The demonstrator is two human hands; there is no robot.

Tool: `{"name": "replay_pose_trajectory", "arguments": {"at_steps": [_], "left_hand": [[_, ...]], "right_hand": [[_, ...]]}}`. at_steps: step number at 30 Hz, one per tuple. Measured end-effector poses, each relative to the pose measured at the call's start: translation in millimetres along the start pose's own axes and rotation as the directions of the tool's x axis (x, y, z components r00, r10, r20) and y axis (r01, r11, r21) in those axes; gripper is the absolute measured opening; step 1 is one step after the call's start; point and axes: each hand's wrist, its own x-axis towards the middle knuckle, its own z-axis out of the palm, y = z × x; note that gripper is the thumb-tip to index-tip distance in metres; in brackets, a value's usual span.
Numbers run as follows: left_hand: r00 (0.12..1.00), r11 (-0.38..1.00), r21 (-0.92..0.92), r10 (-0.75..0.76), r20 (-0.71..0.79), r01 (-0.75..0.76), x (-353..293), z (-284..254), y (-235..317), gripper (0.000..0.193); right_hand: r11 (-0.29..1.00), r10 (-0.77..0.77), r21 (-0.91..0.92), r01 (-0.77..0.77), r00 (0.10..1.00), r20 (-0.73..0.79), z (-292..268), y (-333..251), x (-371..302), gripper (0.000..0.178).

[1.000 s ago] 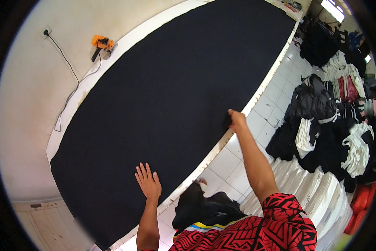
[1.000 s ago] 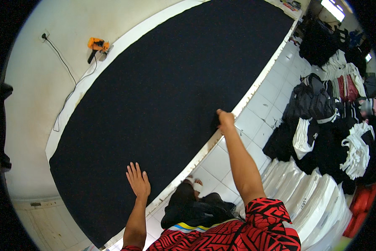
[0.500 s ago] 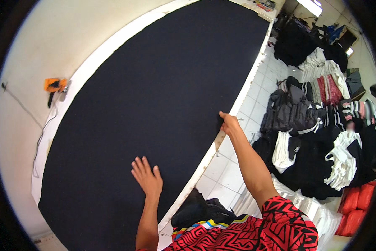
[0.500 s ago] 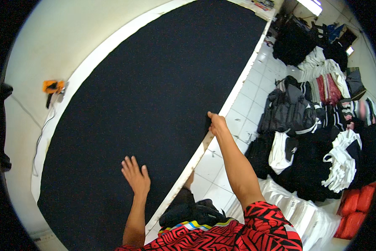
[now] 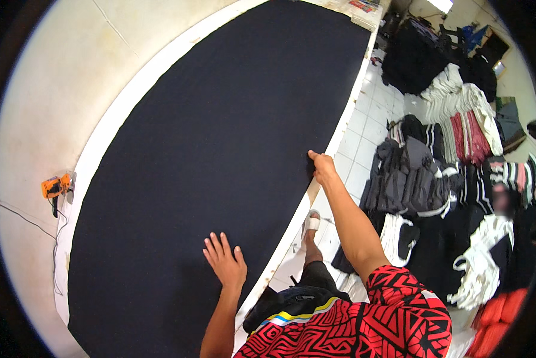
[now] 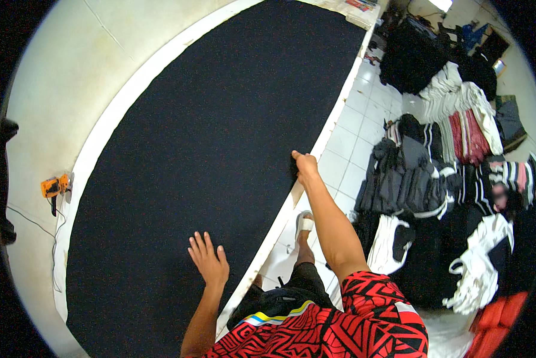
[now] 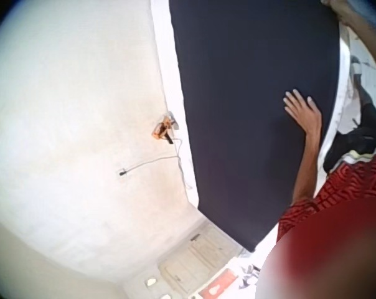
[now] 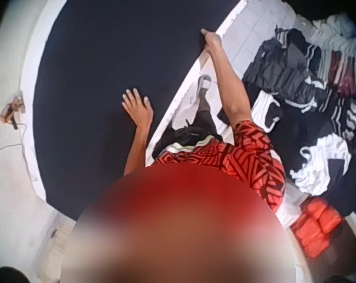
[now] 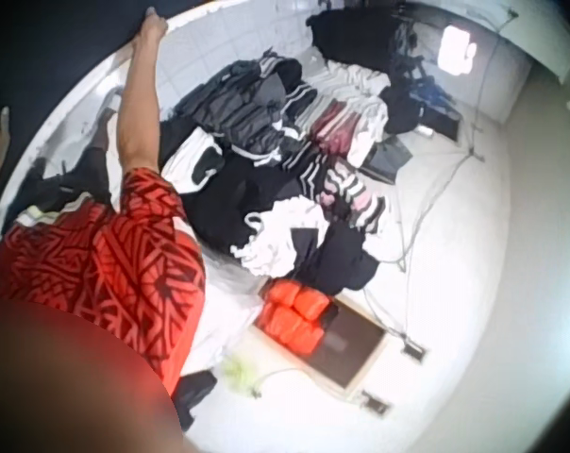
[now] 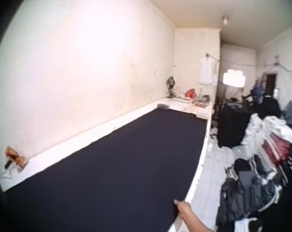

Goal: The person lays a large black fabric on a white table, smooths it, and cuts a strip from the edge using shears. The person repeats this process with another piece of fabric.

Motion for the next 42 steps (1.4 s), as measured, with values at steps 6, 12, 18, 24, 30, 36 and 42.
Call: {"name": "replay_pose_trajectory", "arguments": {"at_steps": [6,12,18,24,30,36,42], "left_hand": [[0.945,0.944,0.068,-0.325,0.039,0.322,49.4,19.4,85.1,0.064],[0.980,0.978,0.071,-0.194,-0.052,0.197,118.8,61.7,174.6,0.063],[0.950,0.951,0.123,-0.296,0.101,0.283,146.6,66.4,209.2,0.066],[0.999,0.996,-0.082,0.035,-0.025,-0.037,277.0,106.1,305.2,0.066],[0.964,0.981,-0.002,0.189,0.184,-0.192,332.9,122.3,372.1,0.066],[0.992,0.992,-0.068,0.113,0.055,-0.109,415.6,152.9,457.9,0.066],[0.959,0.993,0.090,0.048,0.278,-0.075,467.5,173.7,512.4,0.068]], "right_hand": [[0.965,0.106,-0.256,-0.048,0.970,0.217,-37.4,-45.8,58.7,0.028],[0.980,0.019,-0.197,0.008,0.991,0.136,-35.6,-132.0,156.9,0.057],[0.973,0.162,-0.209,-0.103,0.943,0.292,-59.3,-150.8,203.2,0.037],[0.989,0.124,-0.094,-0.110,0.980,0.155,-51.9,-235.8,345.0,0.092],[0.987,0.114,-0.125,-0.098,0.985,0.129,-77.1,-259.7,385.5,0.028],[0.973,-0.070,-0.220,0.063,0.997,-0.027,-70.5,-347.6,525.5,0.042],[0.887,-0.068,-0.460,0.044,0.997,-0.035,-95.7,-381.8,566.0,0.025]]}}
